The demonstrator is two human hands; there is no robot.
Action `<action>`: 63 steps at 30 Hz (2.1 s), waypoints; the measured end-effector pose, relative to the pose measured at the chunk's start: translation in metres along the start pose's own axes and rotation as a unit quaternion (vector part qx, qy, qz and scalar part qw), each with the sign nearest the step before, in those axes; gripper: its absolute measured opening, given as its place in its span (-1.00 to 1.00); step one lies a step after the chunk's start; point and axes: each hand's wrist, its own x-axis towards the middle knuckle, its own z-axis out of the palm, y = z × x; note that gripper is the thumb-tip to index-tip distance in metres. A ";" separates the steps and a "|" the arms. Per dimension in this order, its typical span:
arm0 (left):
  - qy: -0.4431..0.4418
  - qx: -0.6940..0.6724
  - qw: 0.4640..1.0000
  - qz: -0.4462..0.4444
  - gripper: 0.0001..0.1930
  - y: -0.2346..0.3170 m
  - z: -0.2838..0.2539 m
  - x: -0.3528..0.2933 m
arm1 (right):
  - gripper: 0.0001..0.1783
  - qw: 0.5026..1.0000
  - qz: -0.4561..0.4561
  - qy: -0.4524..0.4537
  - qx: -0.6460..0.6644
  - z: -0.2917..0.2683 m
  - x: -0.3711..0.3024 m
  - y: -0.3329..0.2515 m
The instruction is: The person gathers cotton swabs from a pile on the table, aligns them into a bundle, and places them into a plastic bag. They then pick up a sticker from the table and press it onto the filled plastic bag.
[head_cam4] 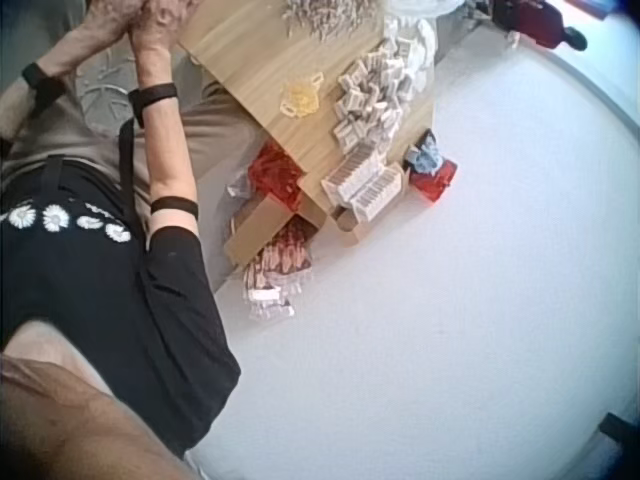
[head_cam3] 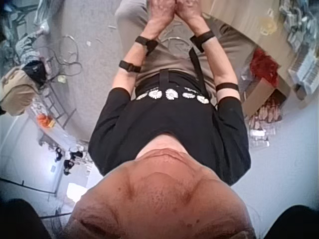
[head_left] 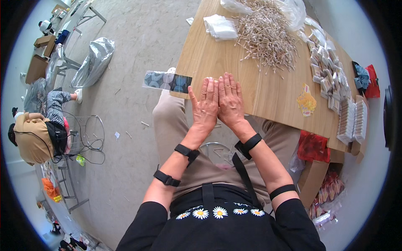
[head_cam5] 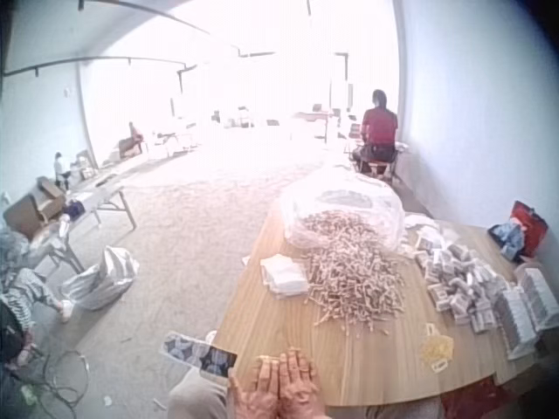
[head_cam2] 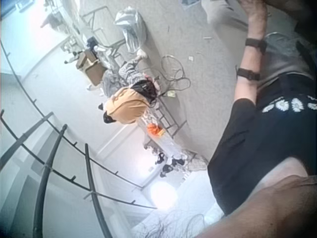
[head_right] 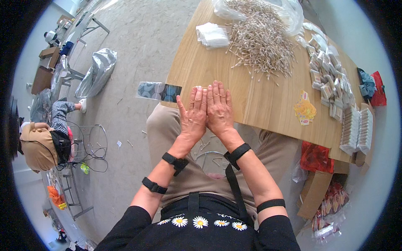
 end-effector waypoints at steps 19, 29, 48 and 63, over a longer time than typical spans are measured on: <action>-0.025 -0.119 0.991 0.051 0.05 -0.020 -0.017 0.006 | 0.17 0.997 0.016 -0.049 0.060 -0.003 0.002 -0.009; 0.144 -0.359 0.899 -0.205 -0.64 -0.091 -0.061 -0.022 | 0.28 0.990 0.028 -0.112 0.080 -0.030 0.008 -0.013; 0.159 -0.268 0.918 -0.247 -0.71 -0.127 -0.032 0.006 | 0.35 0.988 -0.001 -0.120 0.101 -0.012 0.045 -0.071; 0.002 -0.661 0.656 -0.365 -0.87 -0.165 0.004 0.025 | 0.30 0.983 -0.076 -0.137 0.098 -0.011 0.061 -0.080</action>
